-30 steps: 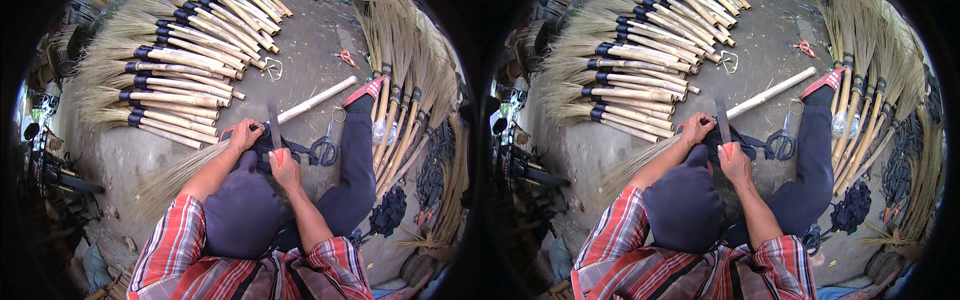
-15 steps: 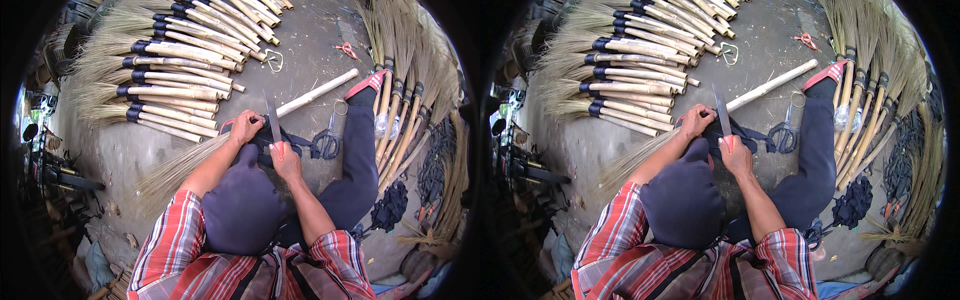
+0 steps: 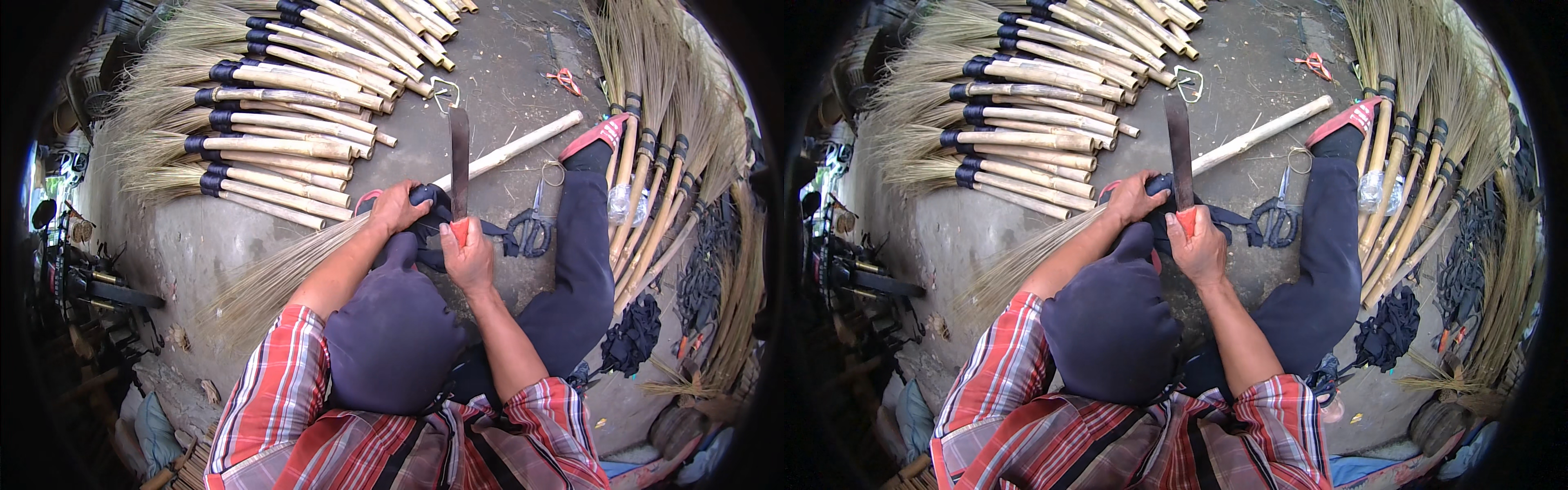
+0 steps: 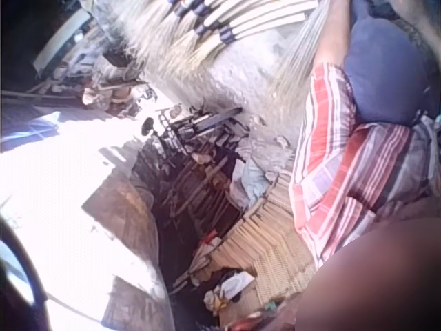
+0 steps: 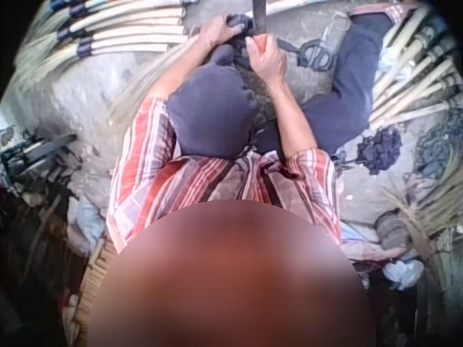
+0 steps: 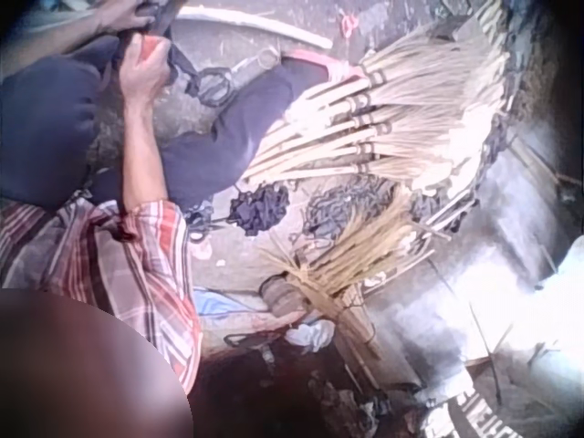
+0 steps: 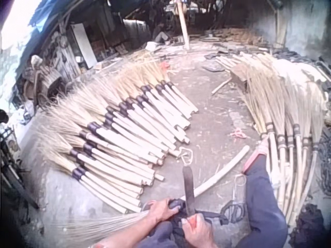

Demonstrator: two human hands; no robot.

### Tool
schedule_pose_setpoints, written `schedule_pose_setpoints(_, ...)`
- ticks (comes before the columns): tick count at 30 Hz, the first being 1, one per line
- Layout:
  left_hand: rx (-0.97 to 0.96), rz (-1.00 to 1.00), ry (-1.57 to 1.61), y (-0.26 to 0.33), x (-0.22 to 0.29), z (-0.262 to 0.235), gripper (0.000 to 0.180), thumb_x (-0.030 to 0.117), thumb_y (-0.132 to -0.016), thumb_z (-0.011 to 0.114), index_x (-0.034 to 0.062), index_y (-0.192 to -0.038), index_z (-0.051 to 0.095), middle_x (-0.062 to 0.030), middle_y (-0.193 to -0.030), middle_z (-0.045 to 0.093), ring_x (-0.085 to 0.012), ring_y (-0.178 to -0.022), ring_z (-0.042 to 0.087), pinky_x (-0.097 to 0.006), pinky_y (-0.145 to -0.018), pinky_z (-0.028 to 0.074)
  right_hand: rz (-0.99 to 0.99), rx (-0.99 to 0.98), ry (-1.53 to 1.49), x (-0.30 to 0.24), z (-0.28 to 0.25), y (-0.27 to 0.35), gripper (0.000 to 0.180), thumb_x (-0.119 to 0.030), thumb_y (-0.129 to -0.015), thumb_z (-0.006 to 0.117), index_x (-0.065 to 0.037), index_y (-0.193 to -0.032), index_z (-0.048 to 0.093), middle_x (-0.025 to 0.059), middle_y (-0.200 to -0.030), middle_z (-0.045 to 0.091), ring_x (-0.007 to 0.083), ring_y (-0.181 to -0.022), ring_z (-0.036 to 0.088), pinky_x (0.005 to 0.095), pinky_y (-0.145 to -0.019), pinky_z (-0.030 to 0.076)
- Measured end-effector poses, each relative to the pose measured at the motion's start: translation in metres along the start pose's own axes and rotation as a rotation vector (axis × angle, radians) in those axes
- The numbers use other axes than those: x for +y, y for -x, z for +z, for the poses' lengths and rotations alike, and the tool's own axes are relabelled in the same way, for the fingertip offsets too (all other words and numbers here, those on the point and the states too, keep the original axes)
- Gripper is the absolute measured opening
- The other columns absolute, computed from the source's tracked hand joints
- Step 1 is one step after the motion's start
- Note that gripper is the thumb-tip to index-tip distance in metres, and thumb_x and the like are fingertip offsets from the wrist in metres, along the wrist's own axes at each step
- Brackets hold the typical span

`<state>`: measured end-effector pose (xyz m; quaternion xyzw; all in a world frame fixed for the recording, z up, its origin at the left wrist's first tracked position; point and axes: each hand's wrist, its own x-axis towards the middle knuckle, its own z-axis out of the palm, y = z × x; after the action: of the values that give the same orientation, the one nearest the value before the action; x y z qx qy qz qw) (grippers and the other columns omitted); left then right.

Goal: The person sits on the floor and wraps a black strip around the junction of a broom's bristles and handle. They use a knife to cut the strip and scissors to trim the excess, repeating the process on multiple brooms.

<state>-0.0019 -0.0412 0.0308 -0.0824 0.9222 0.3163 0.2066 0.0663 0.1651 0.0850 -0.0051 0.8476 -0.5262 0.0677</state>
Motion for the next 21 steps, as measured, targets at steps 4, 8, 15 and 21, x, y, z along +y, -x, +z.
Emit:
schedule_pose_setpoints(4, 0.015, 0.009, -0.085, 0.003, 0.004, -0.001, 0.059, 0.041, -0.088, 0.079, 0.0083, -0.135, 0.067, -0.022, -0.125, 0.073, -0.0386, -0.117, 0.071, -0.046, -0.103, 0.054, 0.283, -0.38, 0.421, 0.001, 0.004, -0.004, 0.05, -0.051, -0.102, 0.061, -0.002, -0.108, 0.061, 0.0325, -0.097, 0.073, 0.0541, -0.094, 0.07, 0.0607, -0.081, 0.053)
schedule_pose_setpoints(8, 0.043, 0.02, -0.072, 0.006, 0.005, 0.001, 0.057, 0.041, -0.089, 0.077, 0.0083, -0.135, 0.067, -0.0222, -0.126, 0.073, -0.0392, -0.118, 0.07, -0.048, -0.102, 0.054, 0.164, -0.213, 0.249, 0.004, 0.003, -0.001, 0.051, -0.051, -0.102, 0.06, 0.0, -0.108, 0.061, 0.0322, -0.094, 0.073, 0.0541, -0.09, 0.07, 0.0624, -0.081, 0.053)
schedule_pose_setpoints(15, -0.004, 0.049, -0.116, 0.001, 0.004, -0.001, 0.057, 0.042, -0.089, 0.078, 0.0065, -0.132, 0.068, -0.0233, -0.124, 0.073, -0.0403, -0.117, 0.07, -0.049, -0.102, 0.054, 0.202, -0.324, 0.443, 0.01, 0.008, -0.003, 0.052, -0.053, -0.102, 0.06, -0.001, -0.109, 0.064, 0.0326, -0.093, 0.073, 0.0543, -0.09, 0.07, 0.062, -0.082, 0.053)
schedule_pose_setpoints(21, 0.023, 0.052, -0.113, 0.002, -0.001, 0.004, 0.059, 0.044, -0.09, 0.077, 0.0057, -0.133, 0.066, -0.0244, -0.124, 0.072, -0.042, -0.116, 0.07, -0.05, -0.101, 0.054, 0.088, -0.047, 0.122, 0.016, 0.008, 0.002, 0.046, -0.048, -0.101, 0.064, -0.003, -0.11, 0.065, 0.0296, -0.099, 0.074, 0.0514, -0.093, 0.071, 0.0613, -0.083, 0.054)
